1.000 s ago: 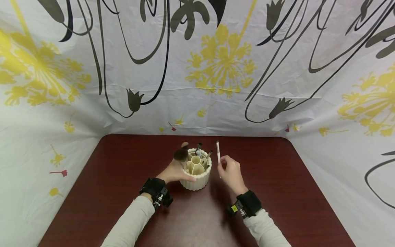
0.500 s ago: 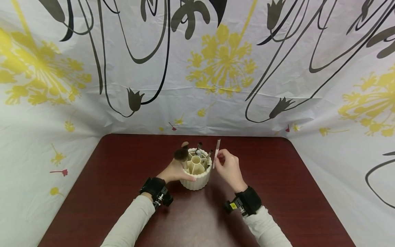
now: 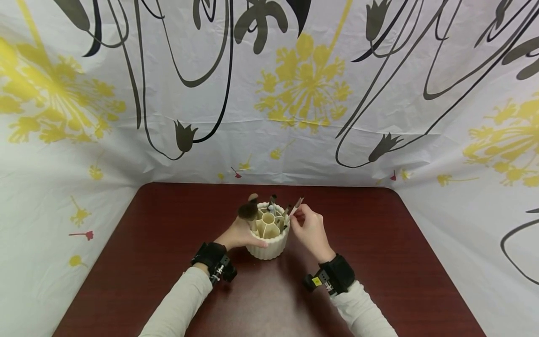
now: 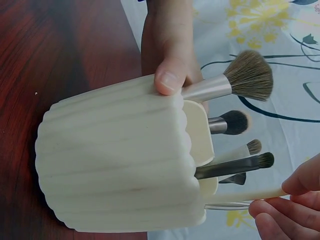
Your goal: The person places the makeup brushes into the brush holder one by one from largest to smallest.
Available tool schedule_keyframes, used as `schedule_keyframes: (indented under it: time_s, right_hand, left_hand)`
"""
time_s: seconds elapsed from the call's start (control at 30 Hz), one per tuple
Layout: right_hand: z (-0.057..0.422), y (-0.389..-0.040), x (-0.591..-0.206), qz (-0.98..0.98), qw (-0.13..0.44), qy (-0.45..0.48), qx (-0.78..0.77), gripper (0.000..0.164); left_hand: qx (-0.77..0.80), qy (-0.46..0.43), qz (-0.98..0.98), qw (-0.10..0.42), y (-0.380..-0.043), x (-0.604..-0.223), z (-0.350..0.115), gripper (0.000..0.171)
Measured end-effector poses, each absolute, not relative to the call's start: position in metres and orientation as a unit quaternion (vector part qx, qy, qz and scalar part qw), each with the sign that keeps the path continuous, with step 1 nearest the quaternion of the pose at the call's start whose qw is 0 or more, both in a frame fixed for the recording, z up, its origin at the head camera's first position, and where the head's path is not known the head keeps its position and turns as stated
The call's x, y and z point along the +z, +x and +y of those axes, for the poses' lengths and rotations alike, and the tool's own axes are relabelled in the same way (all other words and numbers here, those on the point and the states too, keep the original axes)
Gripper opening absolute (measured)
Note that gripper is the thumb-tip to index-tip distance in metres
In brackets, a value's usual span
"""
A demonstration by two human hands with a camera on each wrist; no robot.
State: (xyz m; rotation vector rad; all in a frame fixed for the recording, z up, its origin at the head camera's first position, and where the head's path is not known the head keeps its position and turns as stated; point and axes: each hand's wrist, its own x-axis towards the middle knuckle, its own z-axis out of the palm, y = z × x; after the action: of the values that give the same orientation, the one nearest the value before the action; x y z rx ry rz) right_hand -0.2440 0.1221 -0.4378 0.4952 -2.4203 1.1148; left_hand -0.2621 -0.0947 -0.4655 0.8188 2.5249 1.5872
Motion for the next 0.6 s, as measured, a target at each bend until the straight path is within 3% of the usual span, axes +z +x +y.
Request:
schedule_keyframes:
  time_s: [0.23,0.6]
  right_hand:
    - [0.121,-0.244,-0.442,-0.879,0.215,0.174,0.389,0.009]
    - [0.121,-0.242,-0.446,-0.886,0.203,0.171,0.381,0.010]
  left_hand:
    - [0.515,0.266,0.815,0.002,-0.285,-0.507,-0.096,0.136]
    - [0.522,0.292,0.801,-0.009,-0.274,-0.483,-0.093,0.133]
